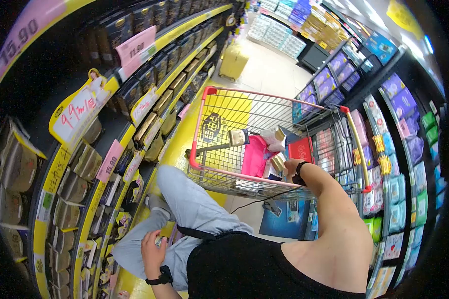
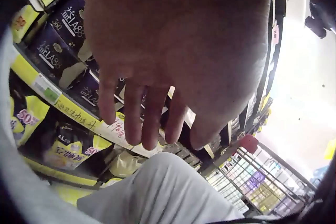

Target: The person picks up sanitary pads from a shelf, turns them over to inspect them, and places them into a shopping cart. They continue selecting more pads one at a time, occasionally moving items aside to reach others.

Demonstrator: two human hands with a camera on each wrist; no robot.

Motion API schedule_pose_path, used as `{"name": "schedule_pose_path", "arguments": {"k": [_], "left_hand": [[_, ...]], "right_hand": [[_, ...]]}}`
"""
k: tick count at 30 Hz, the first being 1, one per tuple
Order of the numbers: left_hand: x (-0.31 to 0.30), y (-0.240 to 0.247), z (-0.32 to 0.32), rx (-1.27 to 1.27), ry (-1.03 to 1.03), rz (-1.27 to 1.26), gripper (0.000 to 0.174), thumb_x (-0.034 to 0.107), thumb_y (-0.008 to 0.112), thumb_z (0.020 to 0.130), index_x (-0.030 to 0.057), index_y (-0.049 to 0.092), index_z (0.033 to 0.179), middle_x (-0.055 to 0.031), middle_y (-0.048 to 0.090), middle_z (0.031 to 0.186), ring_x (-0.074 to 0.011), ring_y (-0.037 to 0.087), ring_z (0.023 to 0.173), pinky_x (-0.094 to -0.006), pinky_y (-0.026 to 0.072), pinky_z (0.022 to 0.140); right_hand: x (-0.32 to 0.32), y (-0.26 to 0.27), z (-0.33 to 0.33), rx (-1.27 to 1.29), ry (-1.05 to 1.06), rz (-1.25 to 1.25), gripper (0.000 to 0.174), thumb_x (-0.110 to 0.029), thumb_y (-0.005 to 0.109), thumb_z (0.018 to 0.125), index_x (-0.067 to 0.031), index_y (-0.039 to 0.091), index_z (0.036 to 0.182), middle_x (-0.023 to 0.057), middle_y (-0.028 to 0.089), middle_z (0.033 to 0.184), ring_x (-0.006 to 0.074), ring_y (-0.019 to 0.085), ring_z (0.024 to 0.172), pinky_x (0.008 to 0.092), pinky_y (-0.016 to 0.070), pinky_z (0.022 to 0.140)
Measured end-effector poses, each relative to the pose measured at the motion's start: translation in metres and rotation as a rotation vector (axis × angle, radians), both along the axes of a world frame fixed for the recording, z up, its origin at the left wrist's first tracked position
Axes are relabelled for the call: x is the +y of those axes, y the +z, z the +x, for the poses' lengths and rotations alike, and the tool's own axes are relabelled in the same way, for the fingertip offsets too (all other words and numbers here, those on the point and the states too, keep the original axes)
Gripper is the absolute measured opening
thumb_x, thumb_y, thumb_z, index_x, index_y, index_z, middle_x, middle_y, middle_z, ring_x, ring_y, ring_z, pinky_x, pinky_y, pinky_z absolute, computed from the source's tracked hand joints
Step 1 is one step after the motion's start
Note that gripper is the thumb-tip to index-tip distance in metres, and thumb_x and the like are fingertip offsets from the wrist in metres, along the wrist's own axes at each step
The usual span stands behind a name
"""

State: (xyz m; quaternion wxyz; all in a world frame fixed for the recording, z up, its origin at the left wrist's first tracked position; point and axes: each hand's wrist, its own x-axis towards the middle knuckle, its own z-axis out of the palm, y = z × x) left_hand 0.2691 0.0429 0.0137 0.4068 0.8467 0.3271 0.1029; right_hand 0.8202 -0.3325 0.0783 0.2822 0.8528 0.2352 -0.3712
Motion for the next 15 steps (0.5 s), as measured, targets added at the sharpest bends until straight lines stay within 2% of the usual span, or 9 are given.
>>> {"name": "schedule_pose_path", "arguments": {"k": [1, 4, 6, 7, 10, 11, 12, 14, 15], "left_hand": [[0.002, 0.005, 0.001, -0.040, 0.032, -0.026, 0.029, 0.015, 0.071, 0.083, 0.0035, 0.065, 0.109, -0.0159, 0.066, 0.103, -0.0368, 0.061, 0.100, -0.0425, 0.0468, 0.089], [0.002, 0.003, -0.001, -0.092, 0.104, -0.079, 0.028, 0.015, 0.071, 0.083, 0.0029, 0.065, 0.107, -0.0163, 0.066, 0.101, -0.0367, 0.062, 0.097, -0.0426, 0.0479, 0.087], [-0.001, 0.003, 0.002, -0.072, 0.082, -0.107, 0.027, 0.013, 0.071, 0.082, 0.0026, 0.066, 0.106, -0.0161, 0.066, 0.100, -0.0365, 0.062, 0.096, -0.0425, 0.0486, 0.086], [-0.002, 0.004, 0.004, -0.064, 0.072, -0.117, 0.026, 0.013, 0.071, 0.082, 0.0024, 0.066, 0.106, -0.0160, 0.066, 0.099, -0.0364, 0.062, 0.095, -0.0425, 0.0490, 0.085], [0.001, 0.011, 0.012, -0.076, -0.025, -0.055, 0.024, 0.010, 0.071, 0.082, 0.0025, 0.066, 0.105, -0.0152, 0.066, 0.099, -0.0361, 0.063, 0.094, -0.0423, 0.0494, 0.084], [0.003, 0.013, 0.014, -0.083, -0.028, -0.060, 0.023, 0.009, 0.071, 0.082, 0.0029, 0.067, 0.104, -0.0147, 0.067, 0.099, -0.0362, 0.063, 0.095, -0.0407, 0.0499, 0.084], [0.005, 0.020, 0.017, -0.134, -0.020, -0.056, 0.024, 0.009, 0.071, 0.082, 0.0029, 0.067, 0.105, -0.0149, 0.067, 0.098, -0.0361, 0.064, 0.094, -0.0403, 0.0502, 0.084], [0.008, 0.037, 0.024, -0.221, 0.009, -0.045, 0.024, 0.009, 0.072, 0.082, 0.0028, 0.067, 0.105, -0.0152, 0.067, 0.098, -0.0359, 0.064, 0.094, -0.0393, 0.0508, 0.083], [0.008, 0.046, 0.027, -0.274, 0.013, -0.048, 0.026, 0.007, 0.072, 0.081, 0.0018, 0.067, 0.106, -0.0153, 0.068, 0.098, -0.0335, 0.066, 0.093, -0.0373, 0.0515, 0.082]], "right_hand": [[-0.002, -0.013, 0.015, -0.045, 0.039, 0.031, 0.051, -0.038, 0.083, 0.068, -0.0053, 0.070, 0.104, 0.0152, 0.073, 0.097, 0.0267, 0.070, 0.089, 0.0405, 0.0569, 0.075], [0.018, 0.006, 0.057, 0.037, -0.156, 0.332, 0.044, -0.027, 0.080, 0.074, -0.0044, 0.067, 0.109, 0.0133, 0.072, 0.098, 0.0209, 0.067, 0.085, 0.0382, 0.0555, 0.075], [0.032, 0.010, 0.083, 0.026, -0.141, 0.859, 0.035, -0.014, 0.075, 0.080, -0.0046, 0.062, 0.110, 0.0092, 0.068, 0.099, 0.0164, 0.063, 0.090, 0.0350, 0.0539, 0.077], [0.054, 0.028, 0.085, 0.087, -0.233, 1.015, 0.033, -0.009, 0.072, 0.081, -0.0051, 0.058, 0.111, 0.0080, 0.065, 0.103, 0.0164, 0.062, 0.094, 0.0334, 0.0533, 0.080], [0.142, 0.099, 0.021, 0.336, -0.538, 1.557, 0.039, -0.002, 0.064, 0.085, -0.0043, 0.050, 0.122, 0.0104, 0.062, 0.116, 0.0177, 0.059, 0.104, 0.0293, 0.0492, 0.087], [0.170, 0.123, -0.007, 0.601, -0.508, 1.636, 0.044, -0.001, 0.062, 0.086, -0.0040, 0.047, 0.127, 0.0118, 0.059, 0.122, 0.0164, 0.057, 0.109, 0.0294, 0.0479, 0.092], [0.192, 0.143, -0.031, 0.653, -0.312, 1.591, 0.046, -0.004, 0.064, 0.086, -0.0040, 0.049, 0.130, 0.0109, 0.058, 0.125, 0.0159, 0.057, 0.110, 0.0303, 0.0482, 0.094], [0.229, 0.151, -0.071, 0.564, 0.022, 1.612, 0.048, -0.010, 0.069, 0.085, -0.0035, 0.052, 0.129, 0.0084, 0.059, 0.124, 0.0157, 0.057, 0.112, 0.0309, 0.0477, 0.096], [0.245, 0.158, -0.098, 0.705, -0.017, 1.627, 0.049, -0.012, 0.071, 0.083, -0.0032, 0.053, 0.128, 0.0075, 0.059, 0.124, 0.0155, 0.057, 0.113, 0.0309, 0.0474, 0.097]]}}
